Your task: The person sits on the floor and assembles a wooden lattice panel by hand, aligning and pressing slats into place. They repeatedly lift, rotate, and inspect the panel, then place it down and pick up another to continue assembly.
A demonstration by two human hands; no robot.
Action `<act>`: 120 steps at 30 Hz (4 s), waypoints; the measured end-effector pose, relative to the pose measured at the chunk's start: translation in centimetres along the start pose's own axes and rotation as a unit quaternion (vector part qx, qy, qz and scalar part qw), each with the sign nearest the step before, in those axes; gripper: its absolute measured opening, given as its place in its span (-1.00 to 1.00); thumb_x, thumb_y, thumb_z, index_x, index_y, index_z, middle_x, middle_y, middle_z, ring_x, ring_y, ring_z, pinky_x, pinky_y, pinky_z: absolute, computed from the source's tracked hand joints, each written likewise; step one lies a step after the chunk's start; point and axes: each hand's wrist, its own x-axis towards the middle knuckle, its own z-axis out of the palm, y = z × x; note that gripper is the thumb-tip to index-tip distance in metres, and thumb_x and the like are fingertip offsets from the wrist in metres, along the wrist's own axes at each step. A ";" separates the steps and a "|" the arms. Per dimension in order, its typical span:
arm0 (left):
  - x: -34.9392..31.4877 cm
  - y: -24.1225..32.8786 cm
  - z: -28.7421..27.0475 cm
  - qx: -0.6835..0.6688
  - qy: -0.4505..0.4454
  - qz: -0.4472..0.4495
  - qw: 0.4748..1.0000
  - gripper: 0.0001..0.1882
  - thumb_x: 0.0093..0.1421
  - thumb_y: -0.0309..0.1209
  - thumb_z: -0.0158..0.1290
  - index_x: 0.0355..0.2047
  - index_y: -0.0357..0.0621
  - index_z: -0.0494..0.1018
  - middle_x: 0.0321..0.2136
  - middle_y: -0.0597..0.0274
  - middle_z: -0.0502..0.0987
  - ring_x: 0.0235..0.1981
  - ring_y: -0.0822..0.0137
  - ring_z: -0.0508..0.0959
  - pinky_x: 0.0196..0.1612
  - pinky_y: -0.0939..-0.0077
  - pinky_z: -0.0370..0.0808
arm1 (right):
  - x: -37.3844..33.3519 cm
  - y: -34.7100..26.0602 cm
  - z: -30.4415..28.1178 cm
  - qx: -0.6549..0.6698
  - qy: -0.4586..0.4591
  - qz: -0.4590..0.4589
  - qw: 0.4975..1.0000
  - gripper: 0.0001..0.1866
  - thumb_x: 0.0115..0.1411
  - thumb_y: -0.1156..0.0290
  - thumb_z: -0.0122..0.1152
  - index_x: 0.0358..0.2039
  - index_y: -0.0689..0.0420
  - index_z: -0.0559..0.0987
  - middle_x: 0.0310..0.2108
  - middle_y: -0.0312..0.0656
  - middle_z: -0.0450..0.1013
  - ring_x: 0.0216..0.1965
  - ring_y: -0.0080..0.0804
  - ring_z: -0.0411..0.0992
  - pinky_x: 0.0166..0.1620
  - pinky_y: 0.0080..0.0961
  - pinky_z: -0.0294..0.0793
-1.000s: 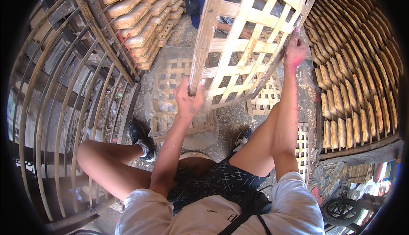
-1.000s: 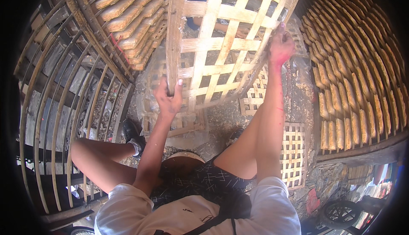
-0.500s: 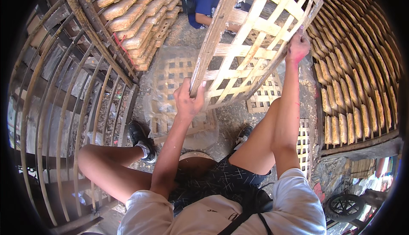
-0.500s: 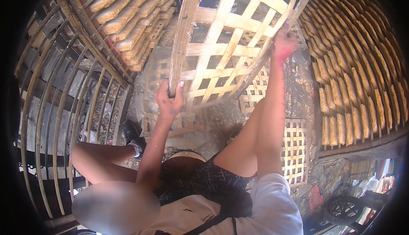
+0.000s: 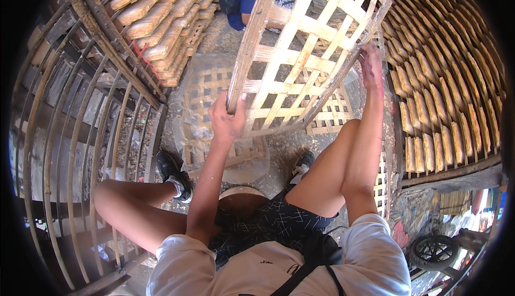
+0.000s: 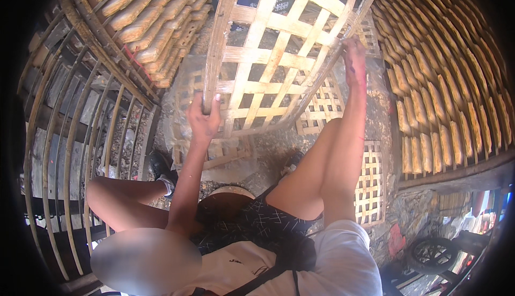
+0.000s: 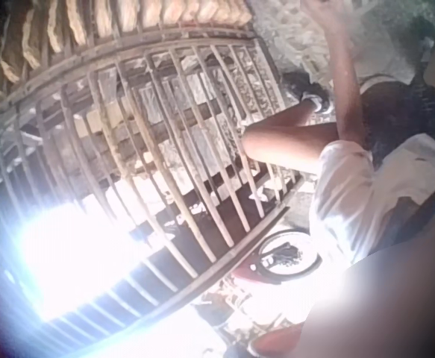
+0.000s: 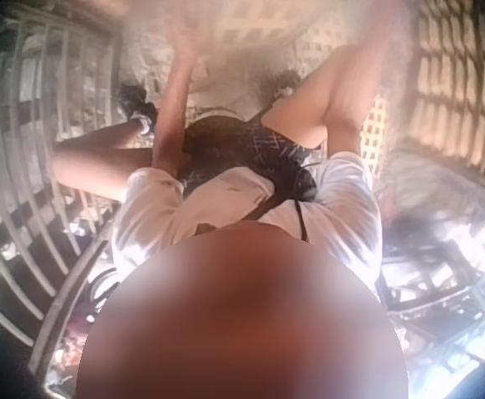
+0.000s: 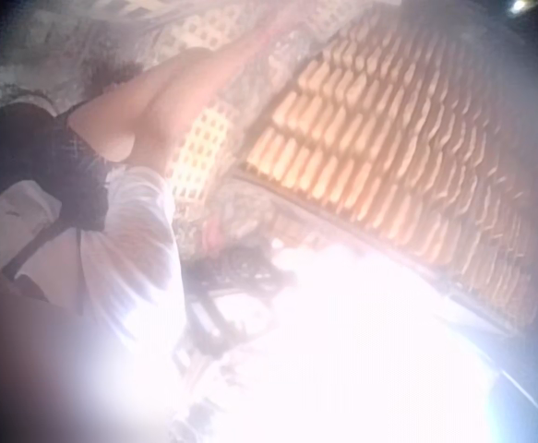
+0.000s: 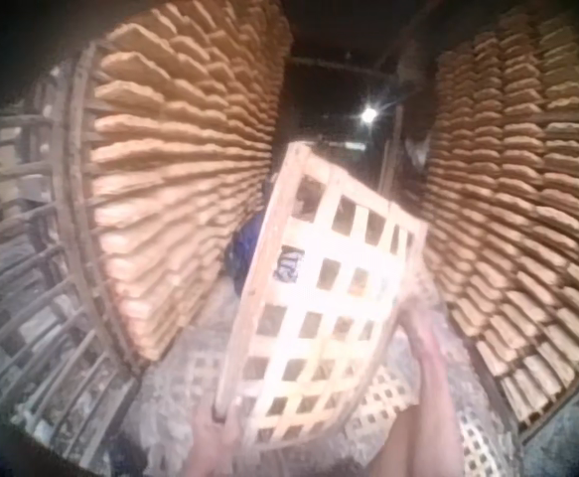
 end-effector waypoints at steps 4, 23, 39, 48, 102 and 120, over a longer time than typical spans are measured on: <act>-0.4 0.1 0.3 0.003 -0.010 0.001 1.000 -0.80 0.26 -0.45 0.32 -0.28 -0.29 0.52 -0.61 0.03 0.51 -0.67 0.23 0.48 -0.52 0.34 0.42 | -0.2 -0.2 -0.2 -0.212 0.105 -0.039 0.971 -0.32 0.44 0.07 0.15 0.18 0.58 0.52 0.12 0.24 0.57 0.17 -0.11 0.52 0.26 -0.36 0.38; -0.3 -0.2 0.5 -0.013 0.007 -0.058 0.998 -0.80 0.28 -0.41 0.31 -0.28 -0.29 0.54 -0.67 0.16 0.46 -0.67 0.42 0.35 -0.55 0.42 0.35 | -3.0 -2.9 0.4 0.034 -0.072 -0.056 0.995 -0.46 0.44 0.53 0.13 0.39 0.38 0.37 0.26 -0.10 0.49 0.19 -0.44 0.45 0.26 -0.53 0.39; -0.1 -2.4 0.7 -0.058 0.008 -0.132 0.990 -0.77 0.33 -0.33 0.29 -0.27 -0.28 0.58 -0.68 0.33 0.36 -0.61 0.56 0.22 -0.54 0.48 0.22 | -3.3 -3.1 0.1 -0.077 -0.186 -0.103 0.974 0.01 0.17 0.71 0.23 0.59 0.28 -0.03 0.47 0.07 0.24 0.45 -0.24 0.26 0.46 -0.36 0.25; 0.3 -1.9 0.1 -0.145 -0.001 -0.210 0.967 -0.81 0.41 -0.40 0.23 -0.16 -0.32 0.62 -0.40 0.44 0.60 -0.40 0.66 0.39 -0.35 0.65 0.33 | -4.6 -2.2 1.3 -0.059 -0.197 -0.025 0.978 0.04 0.25 0.63 0.34 0.61 0.16 -0.06 0.48 0.07 0.22 0.44 -0.19 0.28 0.42 -0.31 0.34; -0.8 -8.9 -1.2 -0.073 -0.116 -0.411 0.901 -0.44 0.26 -0.04 0.32 -0.11 -0.42 0.66 -0.30 0.12 0.70 -0.27 0.38 0.59 -0.14 0.36 0.51 | -5.1 7.5 7.1 -0.374 -0.137 0.134 0.908 -0.07 0.26 -0.29 0.36 0.06 0.53 0.57 -0.31 -0.03 0.61 -0.33 -0.32 0.52 -0.26 -0.36 0.50; 0.5 -10.6 -1.7 -0.211 0.033 -0.425 0.880 -0.64 0.32 -0.21 0.33 -0.30 -0.35 0.63 -0.48 0.31 0.58 -0.52 0.51 0.40 -0.44 0.47 0.36 | -14.8 2.0 3.7 -0.132 -0.314 0.332 0.880 -0.38 0.37 -0.06 0.37 -0.04 0.37 0.59 -0.22 -0.03 0.65 -0.19 -0.30 0.64 -0.07 -0.37 0.65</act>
